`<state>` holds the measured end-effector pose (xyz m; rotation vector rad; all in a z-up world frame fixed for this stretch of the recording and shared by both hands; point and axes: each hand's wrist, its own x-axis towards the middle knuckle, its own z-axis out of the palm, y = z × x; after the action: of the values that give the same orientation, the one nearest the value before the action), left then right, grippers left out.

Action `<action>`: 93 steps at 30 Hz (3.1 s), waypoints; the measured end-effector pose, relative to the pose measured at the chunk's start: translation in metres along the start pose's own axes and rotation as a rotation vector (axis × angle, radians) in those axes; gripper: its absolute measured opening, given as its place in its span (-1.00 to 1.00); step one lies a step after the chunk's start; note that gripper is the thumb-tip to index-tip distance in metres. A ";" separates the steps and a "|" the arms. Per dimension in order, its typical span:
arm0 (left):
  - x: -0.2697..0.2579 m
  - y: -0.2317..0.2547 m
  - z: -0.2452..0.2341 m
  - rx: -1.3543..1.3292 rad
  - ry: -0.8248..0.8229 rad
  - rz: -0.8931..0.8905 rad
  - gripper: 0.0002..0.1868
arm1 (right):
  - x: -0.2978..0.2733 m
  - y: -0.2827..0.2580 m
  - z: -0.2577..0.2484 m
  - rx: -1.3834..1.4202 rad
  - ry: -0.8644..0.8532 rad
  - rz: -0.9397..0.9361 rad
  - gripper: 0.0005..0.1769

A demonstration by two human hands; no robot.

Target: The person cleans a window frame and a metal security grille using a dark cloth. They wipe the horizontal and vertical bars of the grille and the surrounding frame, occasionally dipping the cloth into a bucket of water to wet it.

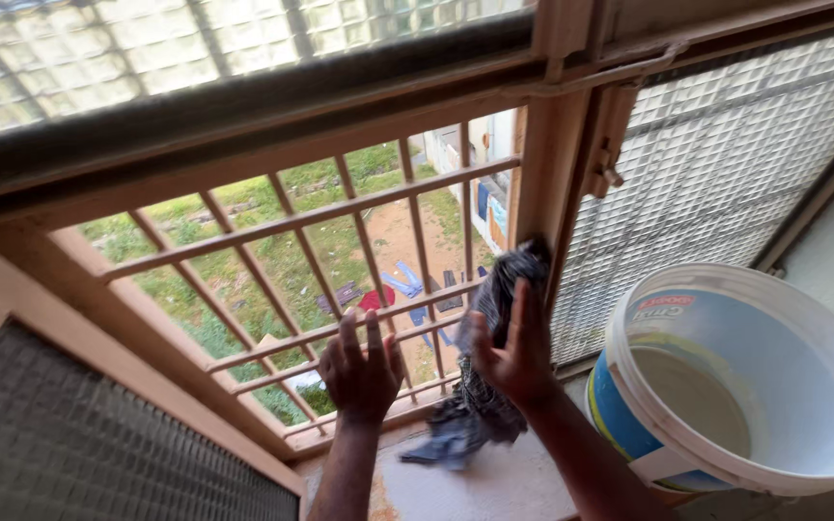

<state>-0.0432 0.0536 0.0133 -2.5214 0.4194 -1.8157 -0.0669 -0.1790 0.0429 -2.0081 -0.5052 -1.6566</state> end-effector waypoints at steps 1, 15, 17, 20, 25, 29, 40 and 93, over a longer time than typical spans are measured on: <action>0.001 0.002 0.006 0.038 0.014 0.009 -0.41 | 0.012 0.007 0.008 -0.024 -0.011 -0.053 -0.13; 0.015 0.002 0.032 0.096 0.133 0.021 -0.42 | -0.038 0.040 0.066 -0.162 -0.027 -0.033 -0.07; 0.014 0.000 0.037 0.110 0.147 0.009 -0.43 | 0.007 0.041 0.066 -0.228 -0.015 -0.052 -0.14; 0.013 -0.002 0.045 0.108 0.156 0.015 -0.43 | 0.078 0.060 0.071 -0.238 0.008 -0.049 -0.33; 0.013 -0.006 0.066 0.124 0.178 0.022 -0.42 | 0.061 0.074 0.094 -0.217 0.022 -0.044 -0.41; 0.016 -0.005 0.060 0.116 0.180 0.028 -0.43 | -0.010 0.046 0.068 -0.194 -0.049 -0.020 -0.38; 0.019 0.009 0.048 0.112 0.120 0.015 -0.48 | 0.061 0.058 0.059 -0.175 -0.014 -0.025 -0.34; 0.022 0.044 0.043 0.136 0.112 0.032 -0.45 | 0.138 0.081 0.042 0.023 0.176 -0.075 -0.16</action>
<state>-0.0063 0.0005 0.0123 -2.3201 0.3238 -1.9092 0.0392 -0.2235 0.1609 -1.8258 -0.5379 -1.8440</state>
